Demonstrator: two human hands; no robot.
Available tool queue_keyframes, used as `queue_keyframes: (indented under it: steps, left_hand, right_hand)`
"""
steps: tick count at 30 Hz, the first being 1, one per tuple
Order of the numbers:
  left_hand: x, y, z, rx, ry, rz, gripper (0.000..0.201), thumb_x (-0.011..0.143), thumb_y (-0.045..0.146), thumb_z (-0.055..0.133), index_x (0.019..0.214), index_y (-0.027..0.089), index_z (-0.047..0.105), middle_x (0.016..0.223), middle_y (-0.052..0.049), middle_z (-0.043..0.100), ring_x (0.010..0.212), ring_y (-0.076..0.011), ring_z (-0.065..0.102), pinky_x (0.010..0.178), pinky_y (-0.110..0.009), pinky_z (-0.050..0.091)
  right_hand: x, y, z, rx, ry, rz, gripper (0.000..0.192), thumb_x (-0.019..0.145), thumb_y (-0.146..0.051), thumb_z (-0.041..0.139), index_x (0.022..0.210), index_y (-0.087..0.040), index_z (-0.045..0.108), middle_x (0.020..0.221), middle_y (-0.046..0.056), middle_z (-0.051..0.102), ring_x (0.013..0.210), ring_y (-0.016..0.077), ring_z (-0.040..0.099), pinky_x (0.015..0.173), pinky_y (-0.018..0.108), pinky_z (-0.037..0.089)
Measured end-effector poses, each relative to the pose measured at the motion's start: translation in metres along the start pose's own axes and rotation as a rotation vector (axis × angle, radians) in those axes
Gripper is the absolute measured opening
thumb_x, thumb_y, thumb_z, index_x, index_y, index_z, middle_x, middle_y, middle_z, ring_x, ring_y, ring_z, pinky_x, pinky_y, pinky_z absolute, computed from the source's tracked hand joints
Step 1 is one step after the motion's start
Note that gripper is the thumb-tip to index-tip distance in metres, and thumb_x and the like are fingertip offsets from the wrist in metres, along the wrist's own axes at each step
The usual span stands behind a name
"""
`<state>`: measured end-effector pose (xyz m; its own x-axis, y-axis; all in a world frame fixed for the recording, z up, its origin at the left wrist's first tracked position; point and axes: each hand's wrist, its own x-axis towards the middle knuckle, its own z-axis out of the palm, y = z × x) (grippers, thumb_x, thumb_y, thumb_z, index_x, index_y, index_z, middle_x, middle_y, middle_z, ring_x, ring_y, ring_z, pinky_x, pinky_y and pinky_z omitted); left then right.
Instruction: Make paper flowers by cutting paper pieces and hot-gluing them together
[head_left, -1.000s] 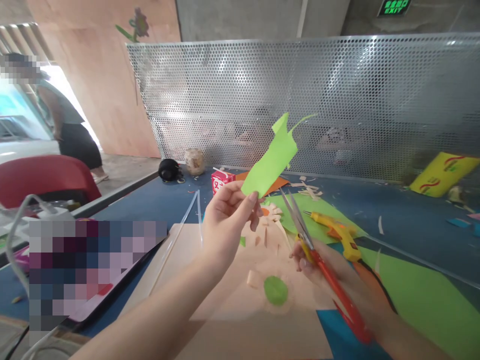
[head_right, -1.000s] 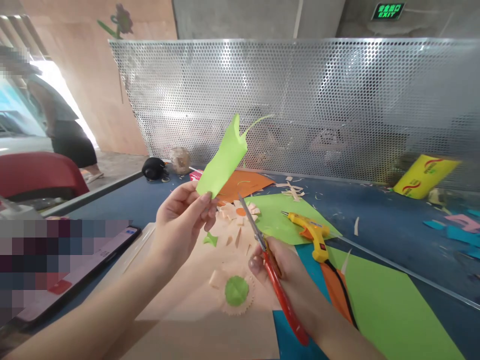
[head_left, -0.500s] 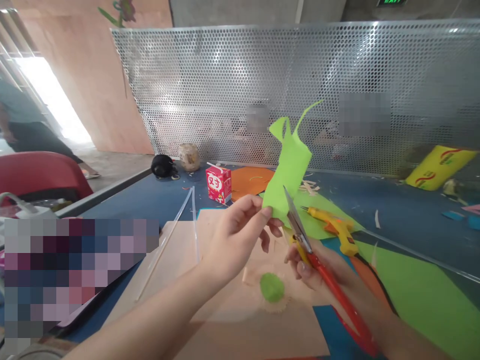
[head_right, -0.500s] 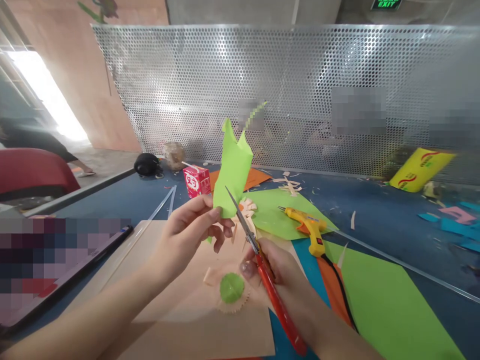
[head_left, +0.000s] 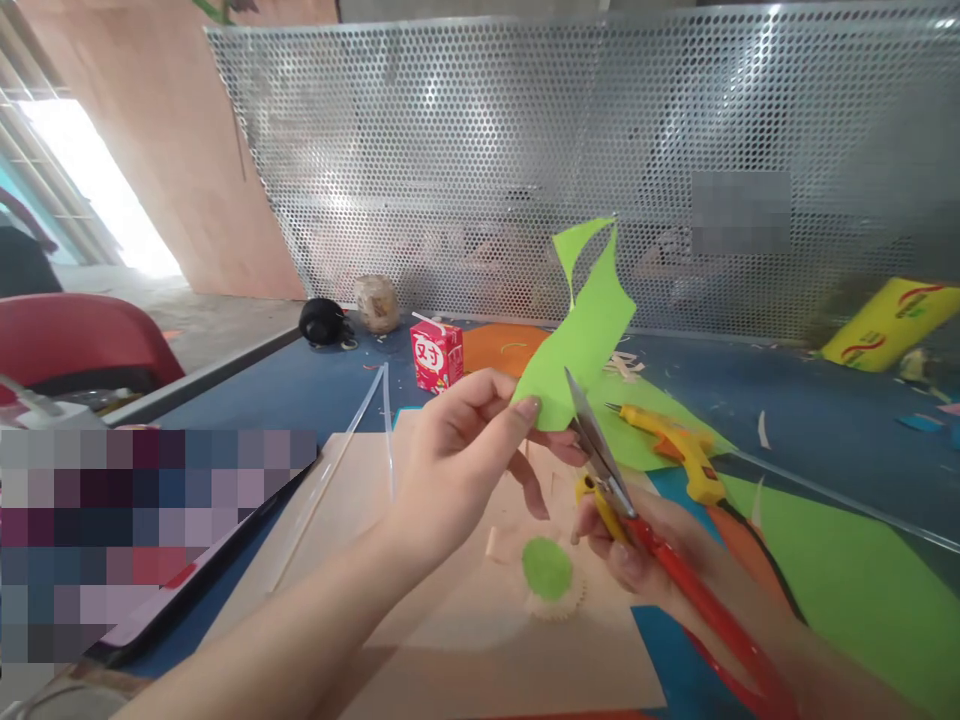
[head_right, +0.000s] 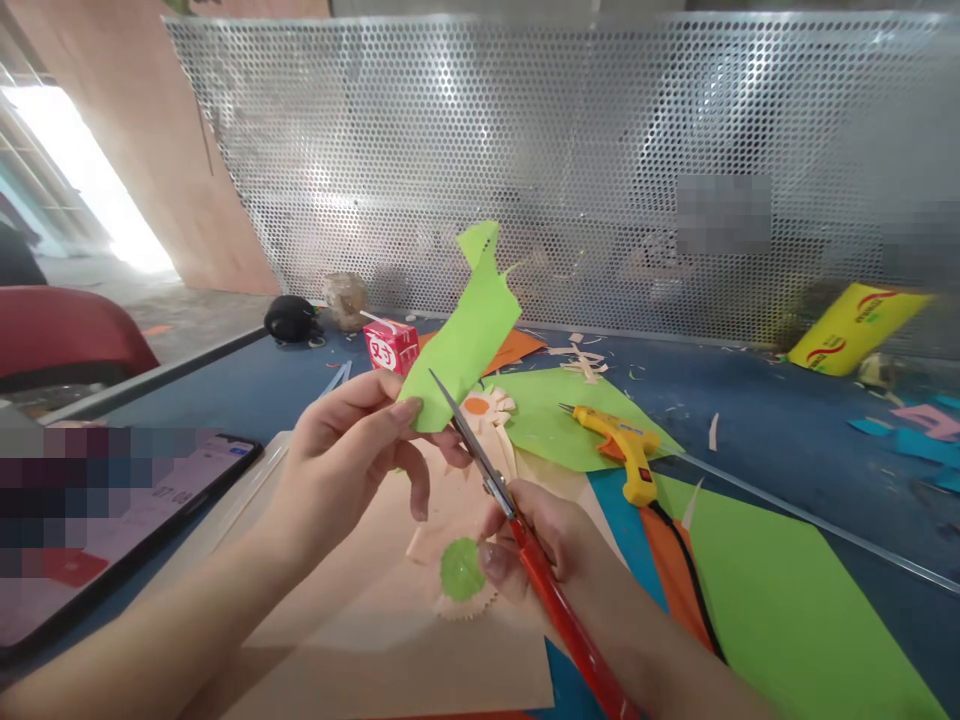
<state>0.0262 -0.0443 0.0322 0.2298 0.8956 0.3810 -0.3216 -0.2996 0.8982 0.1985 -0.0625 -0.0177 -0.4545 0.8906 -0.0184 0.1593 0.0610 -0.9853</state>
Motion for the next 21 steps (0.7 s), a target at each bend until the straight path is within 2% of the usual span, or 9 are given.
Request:
queue_keyframes:
  steps: [3,6,14,21]
  left_hand:
    - [0.000,0.001,0.000,0.008,-0.017,0.019,0.012,0.083,0.020,0.048,0.072,0.015,0.051,0.067,-0.003,0.065,0.066,-0.0170,0.064,0.036,-0.021,0.051]
    - [0.000,0.002,0.002,0.030,-0.002,0.035,0.011,0.083,0.021,0.047,0.073,0.016,0.049,0.068,-0.002,0.064,0.062,-0.0154,0.063,0.035,-0.021,0.052]
    - [-0.003,0.002,0.005,0.131,0.046,0.077,0.011,0.082,0.023,0.048,0.073,0.017,0.048,0.066,0.001,0.057,0.060,-0.0133,0.062,0.034,-0.020,0.052]
    - [-0.004,0.003,0.007,0.150,0.071,0.036,0.009,0.081,0.025,0.049,0.074,0.019,0.051,0.070,-0.001,0.062,0.071,-0.0181,0.065,0.036,-0.019,0.052]
  right_hand:
    - [0.001,0.005,0.001,0.034,-0.022,-0.016,0.049,0.065,-0.069,0.050,0.075,-0.020,0.047,0.052,-0.005,0.036,0.044,0.0079,0.030,0.041,0.022,0.022]
    - [0.002,0.006,0.001,0.032,-0.038,-0.018,0.051,0.064,-0.070,0.050,0.075,-0.021,0.047,0.050,-0.005,0.033,0.042,0.0077,0.028,0.041,0.023,0.020]
    - [0.005,0.016,-0.011,0.008,-0.131,0.031,0.041,0.068,-0.061,0.053,0.078,-0.021,0.052,0.050,-0.004,0.036,0.044,0.0090,0.037,0.041,0.021,0.030]
    - [-0.002,0.004,-0.007,-0.025,-0.047,0.021,0.042,0.068,-0.062,0.052,0.079,-0.021,0.055,0.054,-0.002,0.040,0.051,0.0125,0.044,0.045,0.022,0.036]
